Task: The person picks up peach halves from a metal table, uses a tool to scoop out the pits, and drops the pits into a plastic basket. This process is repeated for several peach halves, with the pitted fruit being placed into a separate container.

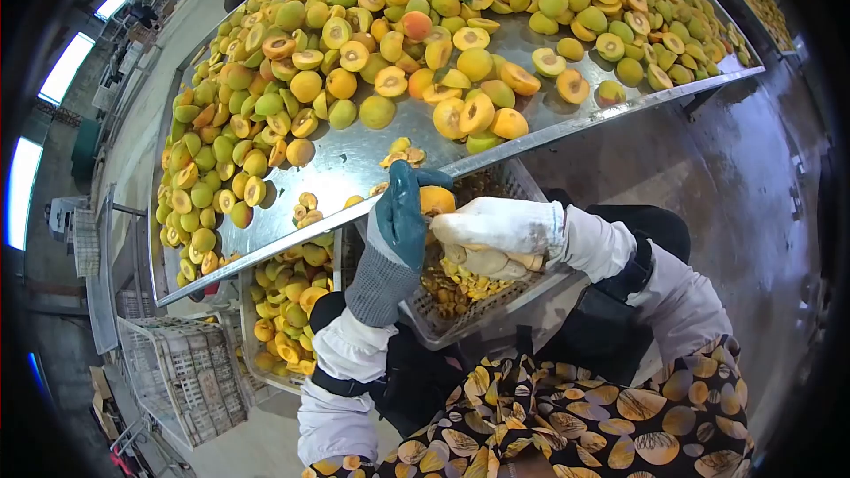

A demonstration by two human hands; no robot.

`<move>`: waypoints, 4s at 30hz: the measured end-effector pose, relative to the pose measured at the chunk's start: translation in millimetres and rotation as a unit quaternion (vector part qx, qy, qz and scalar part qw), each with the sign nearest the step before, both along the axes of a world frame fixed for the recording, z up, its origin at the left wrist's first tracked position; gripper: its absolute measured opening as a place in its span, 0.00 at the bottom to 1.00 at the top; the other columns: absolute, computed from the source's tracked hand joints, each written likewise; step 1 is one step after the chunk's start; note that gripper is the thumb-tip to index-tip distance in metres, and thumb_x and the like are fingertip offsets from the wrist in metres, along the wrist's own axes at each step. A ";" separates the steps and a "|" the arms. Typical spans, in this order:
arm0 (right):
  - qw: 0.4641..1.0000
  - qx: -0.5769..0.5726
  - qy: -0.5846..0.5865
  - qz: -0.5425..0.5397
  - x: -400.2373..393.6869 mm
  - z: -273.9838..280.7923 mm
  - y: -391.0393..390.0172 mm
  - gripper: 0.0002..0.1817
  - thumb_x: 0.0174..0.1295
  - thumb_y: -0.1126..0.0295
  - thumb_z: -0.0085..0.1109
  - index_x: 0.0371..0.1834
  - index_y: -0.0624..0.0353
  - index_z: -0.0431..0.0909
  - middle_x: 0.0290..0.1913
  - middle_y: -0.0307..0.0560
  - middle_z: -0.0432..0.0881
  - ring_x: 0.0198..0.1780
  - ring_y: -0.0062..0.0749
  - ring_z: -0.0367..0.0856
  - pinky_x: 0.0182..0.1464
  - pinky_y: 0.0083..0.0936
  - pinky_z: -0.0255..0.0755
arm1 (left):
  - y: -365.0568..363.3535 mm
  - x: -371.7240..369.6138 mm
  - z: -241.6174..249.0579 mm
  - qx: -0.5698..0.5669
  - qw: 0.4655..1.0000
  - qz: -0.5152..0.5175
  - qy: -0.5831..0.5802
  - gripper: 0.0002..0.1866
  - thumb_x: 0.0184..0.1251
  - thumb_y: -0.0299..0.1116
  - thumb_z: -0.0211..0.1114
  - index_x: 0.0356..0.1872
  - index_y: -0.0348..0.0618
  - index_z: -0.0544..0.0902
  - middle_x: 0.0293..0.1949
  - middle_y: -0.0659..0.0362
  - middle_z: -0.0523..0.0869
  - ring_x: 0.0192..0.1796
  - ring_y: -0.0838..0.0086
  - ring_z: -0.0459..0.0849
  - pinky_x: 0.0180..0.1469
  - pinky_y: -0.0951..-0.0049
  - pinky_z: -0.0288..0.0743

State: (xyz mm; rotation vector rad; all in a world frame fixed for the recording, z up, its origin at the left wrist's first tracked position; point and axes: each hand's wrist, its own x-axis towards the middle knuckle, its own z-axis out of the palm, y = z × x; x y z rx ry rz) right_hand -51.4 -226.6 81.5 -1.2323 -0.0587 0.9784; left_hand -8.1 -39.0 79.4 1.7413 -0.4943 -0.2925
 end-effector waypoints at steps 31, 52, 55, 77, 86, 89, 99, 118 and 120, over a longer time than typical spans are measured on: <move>0.829 -0.360 -0.402 -0.147 -7.3 -14.6 -2.5 0.21 0.70 0.48 0.55 0.42 0.57 0.77 0.21 0.49 0.80 0.25 0.41 0.84 0.29 0.34 0.76 | 9.9 157.0 -38.4 0.287 0.912 0.023 -0.291 0.23 0.61 0.38 0.69 0.55 0.38 0.80 0.47 0.52 0.89 0.50 0.64 0.88 0.54 0.65 0.80; 0.820 -0.359 -0.419 -0.151 -3.8 -1.5 27.8 0.30 0.72 0.42 0.47 0.46 0.63 0.78 0.34 0.62 0.85 0.40 0.59 0.85 0.42 0.47 0.79 | -18.4 -5.4 -36.1 -0.107 0.970 0.163 -0.147 0.28 0.82 0.52 0.44 0.56 0.33 0.77 0.55 0.50 0.81 0.55 0.65 0.81 0.62 0.60 0.74; 0.822 -0.354 -0.429 -0.125 1.5 -4.0 20.8 0.30 0.72 0.41 0.47 0.47 0.62 0.79 0.35 0.63 0.85 0.41 0.60 0.85 0.43 0.47 0.79 | -15.5 1.0 -33.5 -0.057 0.977 0.128 -0.164 0.30 0.81 0.54 0.45 0.59 0.32 0.75 0.57 0.49 0.80 0.57 0.64 0.81 0.63 0.61 0.73; 0.835 -0.320 -0.419 -0.156 -5.5 3.5 8.4 0.24 0.71 0.44 0.50 0.53 0.54 0.76 0.39 0.61 0.85 0.44 0.57 0.85 0.45 0.46 0.79 | 2.3 25.6 -37.4 -0.449 0.843 0.068 0.288 0.25 0.79 0.43 0.54 0.62 0.29 0.74 0.56 0.46 0.82 0.54 0.62 0.84 0.56 0.64 0.80; 0.756 -0.391 -0.467 -0.241 -11.1 -13.4 29.4 0.27 0.71 0.44 0.54 0.41 0.63 0.76 0.21 0.57 0.82 0.26 0.53 0.85 0.25 0.44 0.76 | -32.3 17.4 -62.0 -0.436 0.855 0.205 0.190 0.26 0.82 0.50 0.50 0.59 0.33 0.76 0.49 0.50 0.83 0.49 0.66 0.84 0.54 0.66 0.82; 0.717 -0.407 -0.502 -0.261 -12.0 -14.0 30.4 0.25 0.71 0.46 0.54 0.41 0.63 0.76 0.21 0.56 0.82 0.26 0.52 0.85 0.25 0.43 0.77 | -30.8 16.0 -68.8 -0.437 0.857 0.194 0.190 0.28 0.83 0.53 0.47 0.58 0.34 0.76 0.48 0.51 0.83 0.47 0.68 0.84 0.52 0.69 0.81; 0.764 -0.318 -0.528 -0.189 -3.0 -18.5 28.7 0.27 0.74 0.47 0.49 0.46 0.66 0.76 0.26 0.58 0.82 0.32 0.57 0.85 0.36 0.46 0.79 | -44.8 -8.2 -22.3 -0.350 0.898 0.253 0.081 0.33 0.83 0.58 0.40 0.54 0.33 0.78 0.47 0.52 0.84 0.44 0.69 0.84 0.51 0.70 0.80; 0.945 -0.157 -0.277 -0.072 -3.7 -12.4 20.0 0.31 0.76 0.44 0.37 0.43 0.65 0.77 0.38 0.66 0.84 0.47 0.65 0.81 0.51 0.48 0.74 | -39.7 -36.3 -6.4 -0.192 0.941 0.277 -0.023 0.30 0.85 0.52 0.41 0.58 0.32 0.77 0.51 0.52 0.83 0.53 0.69 0.81 0.61 0.69 0.72; 0.830 -0.242 -0.491 -0.108 -8.1 -18.8 25.9 0.30 0.76 0.45 0.37 0.43 0.65 0.77 0.36 0.64 0.84 0.43 0.63 0.83 0.48 0.46 0.76 | -42.4 -36.4 -5.2 -0.156 0.937 0.292 -0.108 0.30 0.85 0.53 0.41 0.58 0.32 0.78 0.51 0.52 0.83 0.52 0.69 0.81 0.60 0.70 0.73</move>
